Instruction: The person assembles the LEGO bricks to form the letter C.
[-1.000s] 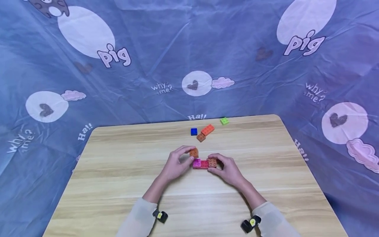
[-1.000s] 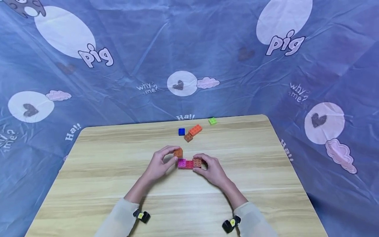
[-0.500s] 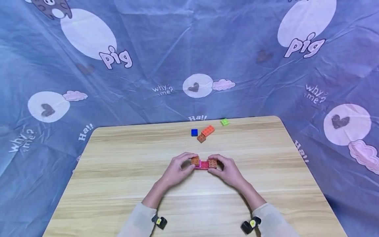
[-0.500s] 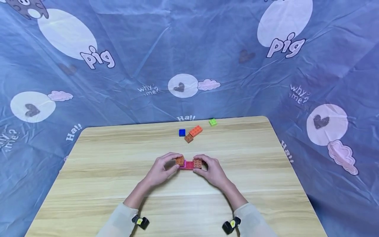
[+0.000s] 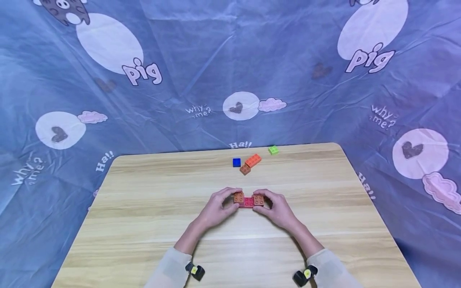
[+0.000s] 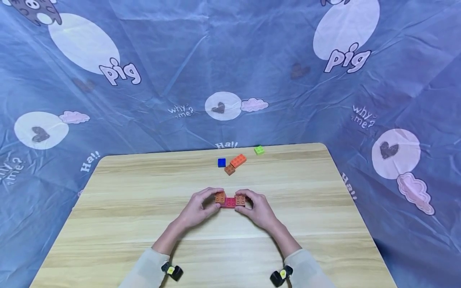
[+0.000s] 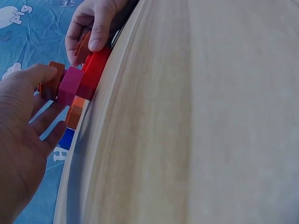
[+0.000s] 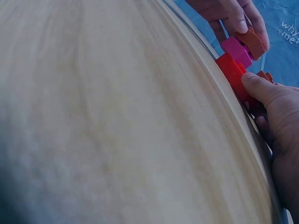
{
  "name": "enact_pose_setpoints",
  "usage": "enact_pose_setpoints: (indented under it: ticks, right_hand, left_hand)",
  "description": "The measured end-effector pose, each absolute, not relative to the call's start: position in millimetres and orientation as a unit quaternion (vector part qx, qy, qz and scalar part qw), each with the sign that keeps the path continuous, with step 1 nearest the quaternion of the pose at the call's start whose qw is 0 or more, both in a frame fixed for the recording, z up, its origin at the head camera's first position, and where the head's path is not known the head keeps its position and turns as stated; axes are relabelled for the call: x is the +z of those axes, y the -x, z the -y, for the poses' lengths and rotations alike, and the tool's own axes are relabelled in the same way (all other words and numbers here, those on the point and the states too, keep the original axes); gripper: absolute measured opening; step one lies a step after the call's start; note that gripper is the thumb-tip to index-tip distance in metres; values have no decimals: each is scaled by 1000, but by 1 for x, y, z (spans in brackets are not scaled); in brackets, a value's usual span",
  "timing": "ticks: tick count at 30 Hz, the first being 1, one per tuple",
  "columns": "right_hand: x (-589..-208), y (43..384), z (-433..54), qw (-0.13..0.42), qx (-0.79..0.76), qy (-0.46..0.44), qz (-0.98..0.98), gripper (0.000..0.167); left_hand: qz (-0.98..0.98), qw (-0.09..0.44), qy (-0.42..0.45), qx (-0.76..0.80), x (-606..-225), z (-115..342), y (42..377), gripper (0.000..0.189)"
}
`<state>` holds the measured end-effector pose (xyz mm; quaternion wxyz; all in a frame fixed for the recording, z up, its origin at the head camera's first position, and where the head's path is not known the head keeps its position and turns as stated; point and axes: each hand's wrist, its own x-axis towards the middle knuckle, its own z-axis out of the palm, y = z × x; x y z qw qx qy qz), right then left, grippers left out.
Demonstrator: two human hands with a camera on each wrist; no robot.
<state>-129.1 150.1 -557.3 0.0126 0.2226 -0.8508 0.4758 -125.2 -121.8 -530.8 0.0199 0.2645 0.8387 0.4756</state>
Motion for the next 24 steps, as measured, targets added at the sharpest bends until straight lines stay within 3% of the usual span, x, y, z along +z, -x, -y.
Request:
enact_pose_setpoints:
  ticks: [6,17,24]
  right_hand:
    - [-558,129,-151,16,479,-222,849,48]
    - [-557,129,-149,13,481,-223,848,48]
    - [-559,128,-149,18,484,-227,845,49]
  left_hand:
    - [-821,40,-243,514,-532,118,127,70]
    - [-779,57,-214,586,-540,113,127,36]
    - [-746,82,-201,630,-539,111,127,33]
